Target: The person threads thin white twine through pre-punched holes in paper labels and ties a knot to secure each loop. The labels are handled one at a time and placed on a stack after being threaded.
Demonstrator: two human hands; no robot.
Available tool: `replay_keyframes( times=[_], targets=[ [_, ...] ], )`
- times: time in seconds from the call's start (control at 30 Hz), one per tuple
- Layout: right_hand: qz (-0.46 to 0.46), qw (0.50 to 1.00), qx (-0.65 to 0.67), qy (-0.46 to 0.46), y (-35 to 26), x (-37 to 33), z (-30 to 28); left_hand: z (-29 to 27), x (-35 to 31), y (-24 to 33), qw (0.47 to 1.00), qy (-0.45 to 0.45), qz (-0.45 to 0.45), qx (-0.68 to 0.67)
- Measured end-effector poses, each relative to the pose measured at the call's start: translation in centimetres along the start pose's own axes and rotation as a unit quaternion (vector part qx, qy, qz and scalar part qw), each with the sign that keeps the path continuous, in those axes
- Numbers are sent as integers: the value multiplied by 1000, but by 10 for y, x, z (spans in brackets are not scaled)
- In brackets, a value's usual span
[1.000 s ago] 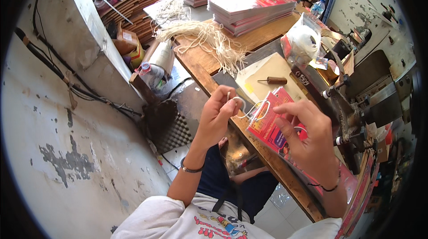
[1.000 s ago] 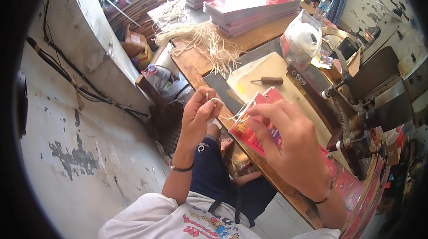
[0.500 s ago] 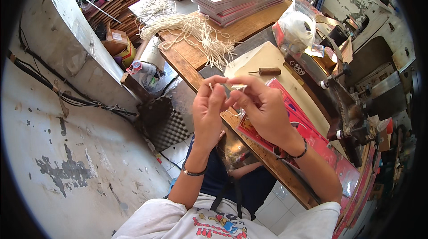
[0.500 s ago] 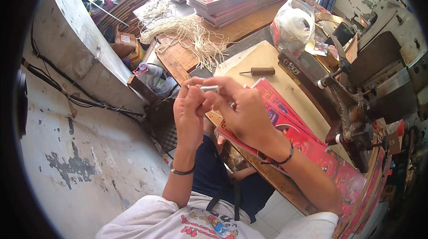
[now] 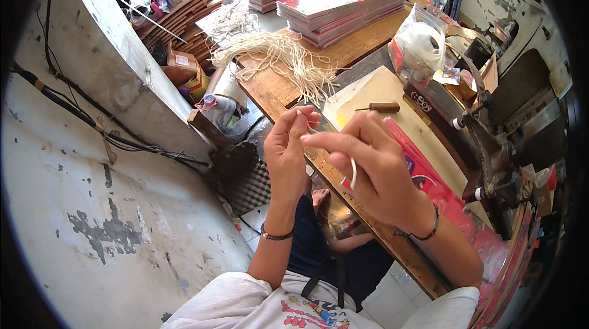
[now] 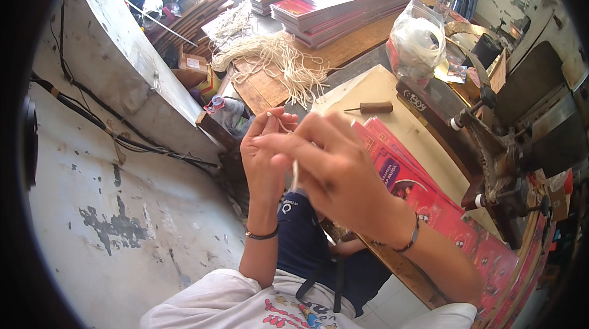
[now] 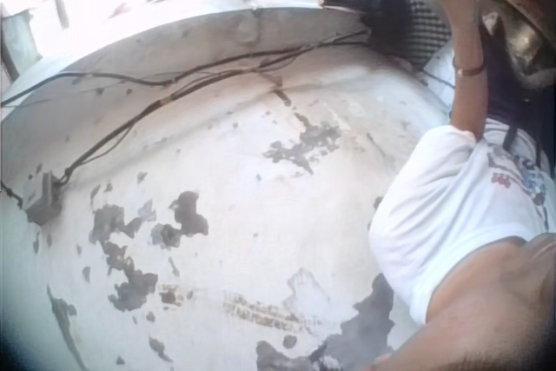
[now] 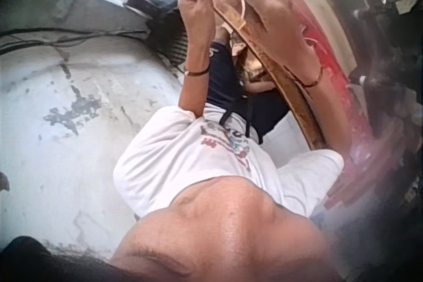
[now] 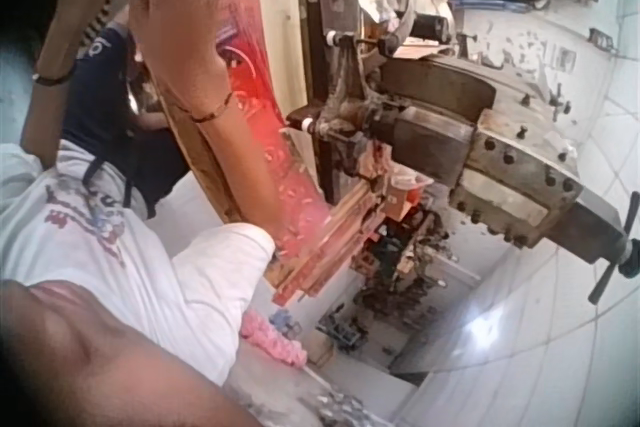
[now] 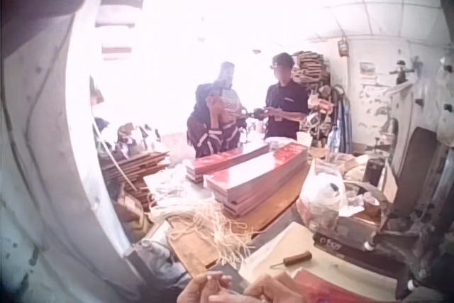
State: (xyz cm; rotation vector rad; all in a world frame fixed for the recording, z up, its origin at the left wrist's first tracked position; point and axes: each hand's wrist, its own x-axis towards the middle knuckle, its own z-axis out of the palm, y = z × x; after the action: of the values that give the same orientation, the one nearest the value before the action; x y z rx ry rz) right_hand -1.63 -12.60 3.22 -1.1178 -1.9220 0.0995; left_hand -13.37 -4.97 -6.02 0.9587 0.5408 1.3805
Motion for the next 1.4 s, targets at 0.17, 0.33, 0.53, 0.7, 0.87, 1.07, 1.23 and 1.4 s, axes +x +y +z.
replay_keyframes(
  times=[0.17,0.33,0.53,0.7,0.87,1.07,1.23,1.4],
  targets=[
    [67,995,69,-14,-7,7,-6,14,1,13,990,-60,-21,-126],
    [171,981,73,-59,16,1,-3,15,12,-10,989,-122,20,-87],
    [192,964,185,23,45,-11,3,11,18,-8,996,-83,-12,-12],
    [214,934,285,34,55,-18,8,9,10,-2,994,-91,17,52],
    [274,929,245,32,47,-16,1,3,7,10,986,-151,-5,67],
    [205,967,150,-3,45,-17,-1,7,5,31,974,-166,-38,146],
    [194,973,123,-21,40,-16,-3,2,7,28,966,-182,-35,179],
    [178,978,106,6,37,-18,-1,1,8,25,970,-169,-31,175]
  ],
)
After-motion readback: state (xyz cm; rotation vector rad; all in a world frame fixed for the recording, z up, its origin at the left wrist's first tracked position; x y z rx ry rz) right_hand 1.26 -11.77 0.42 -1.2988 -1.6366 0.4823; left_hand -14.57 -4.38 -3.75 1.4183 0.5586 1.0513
